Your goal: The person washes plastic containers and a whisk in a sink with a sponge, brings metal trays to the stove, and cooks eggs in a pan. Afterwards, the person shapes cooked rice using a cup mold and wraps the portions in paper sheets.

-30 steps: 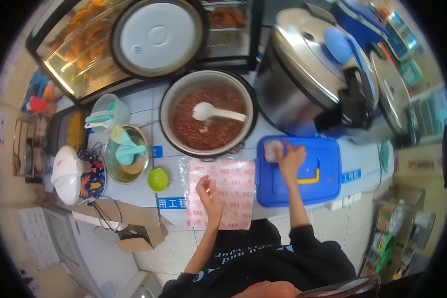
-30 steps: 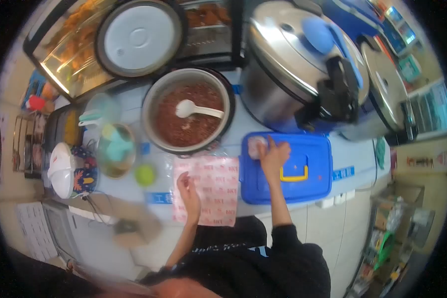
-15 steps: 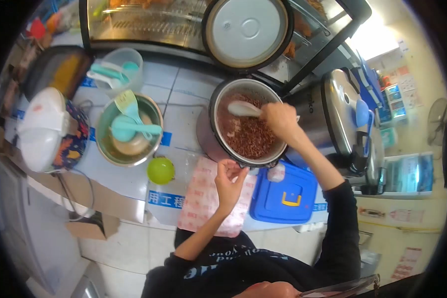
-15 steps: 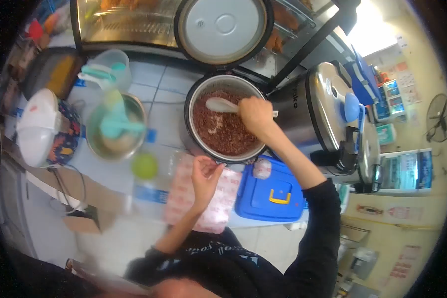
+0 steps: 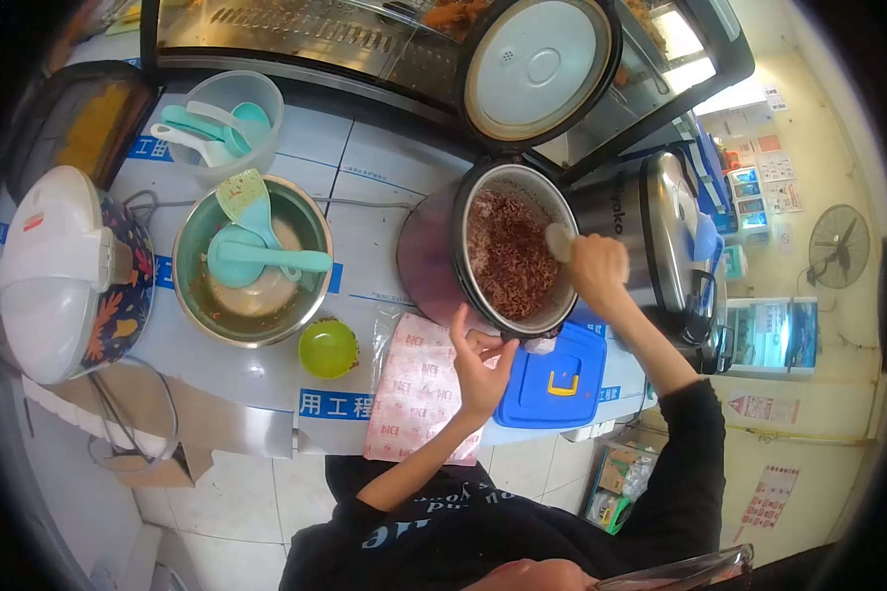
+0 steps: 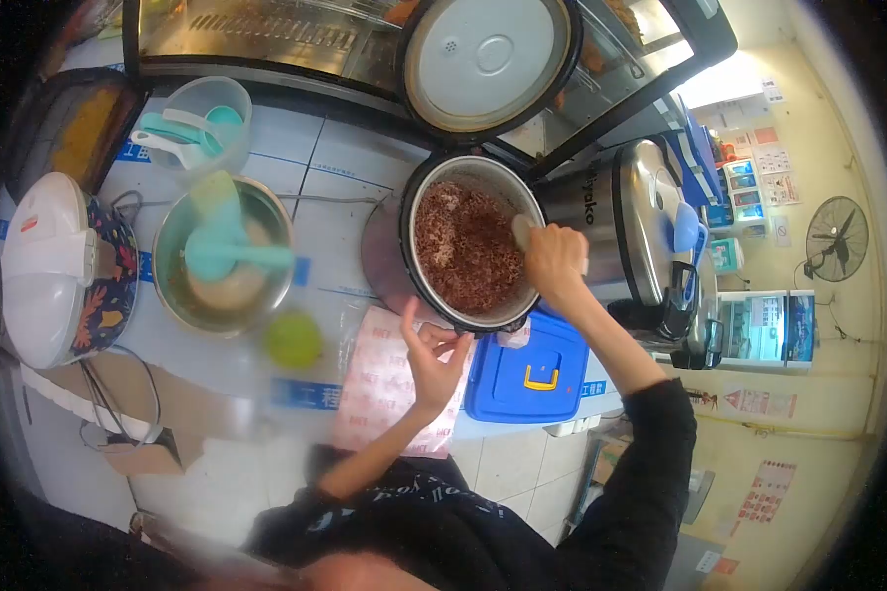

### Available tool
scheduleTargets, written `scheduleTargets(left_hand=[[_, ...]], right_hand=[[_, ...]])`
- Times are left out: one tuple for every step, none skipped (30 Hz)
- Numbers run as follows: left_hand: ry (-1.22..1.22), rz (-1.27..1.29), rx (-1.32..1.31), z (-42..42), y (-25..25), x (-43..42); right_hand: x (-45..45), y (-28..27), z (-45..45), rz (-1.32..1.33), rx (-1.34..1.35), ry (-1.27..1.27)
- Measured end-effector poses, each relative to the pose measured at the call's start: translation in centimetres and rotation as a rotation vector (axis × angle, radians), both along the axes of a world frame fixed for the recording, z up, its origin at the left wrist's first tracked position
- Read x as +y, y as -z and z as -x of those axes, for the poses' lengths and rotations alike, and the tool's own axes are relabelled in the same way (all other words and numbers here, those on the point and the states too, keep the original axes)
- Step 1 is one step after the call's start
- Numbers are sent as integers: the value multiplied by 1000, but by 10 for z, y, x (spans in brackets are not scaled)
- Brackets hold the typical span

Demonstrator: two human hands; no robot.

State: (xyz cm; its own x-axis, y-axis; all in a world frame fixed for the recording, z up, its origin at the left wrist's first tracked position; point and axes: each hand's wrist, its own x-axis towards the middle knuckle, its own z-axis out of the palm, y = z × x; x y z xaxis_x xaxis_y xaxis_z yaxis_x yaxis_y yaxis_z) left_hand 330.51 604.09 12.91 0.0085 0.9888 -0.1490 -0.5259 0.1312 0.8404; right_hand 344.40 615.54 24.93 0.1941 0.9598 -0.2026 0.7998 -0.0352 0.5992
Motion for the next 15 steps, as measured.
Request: scheduleTargets(left_hand=[[5, -3, -1, 0, 0, -1], [-3, -13, -22, -2, 0, -1], [-17, -14, -44, -3, 1, 0], [7, -46, -13, -3, 6, -1], [16, -32, -11, -2, 7, 0], [24, -38, 23, -2, 6, 0], [30, -45, 53, -1, 5, -2], [27, -45, 45, -2, 5, -3], [19, -47, 33, -4, 5, -1], [10, -53, 17, -4, 5, 0], [8, -57, 5, -3, 6, -2], [-1, -62, -4, -4, 6, -2], [0, -70, -11, -4, 5, -2], [9, -56, -11, -3, 4, -3], [15, -50, -8, -2, 4, -2]], right_hand=[[0, 24, -10, -3, -1, 5], [3, 49, -20, -39, 13, 6], [9, 59, -20, -67, 26, 2], [10, 66, -22, -101, 67, 23], [8, 70, -22, -88, 68, 34], [5, 72, -22, -103, 93, 58], [0, 71, -22, -120, 114, 81], [-2, 66, -16, -71, 116, 91], [-2, 59, -10, -74, 104, 83], [-6, 54, -3, -38, 112, 31], [-13, 48, 7, -2, 123, -13], [-17, 38, 21, 57, 136, 29], [-24, 39, 28, 49, 129, 30], [-34, 42, 34, 102, 139, -36], [-36, 43, 37, 146, 151, -105]])
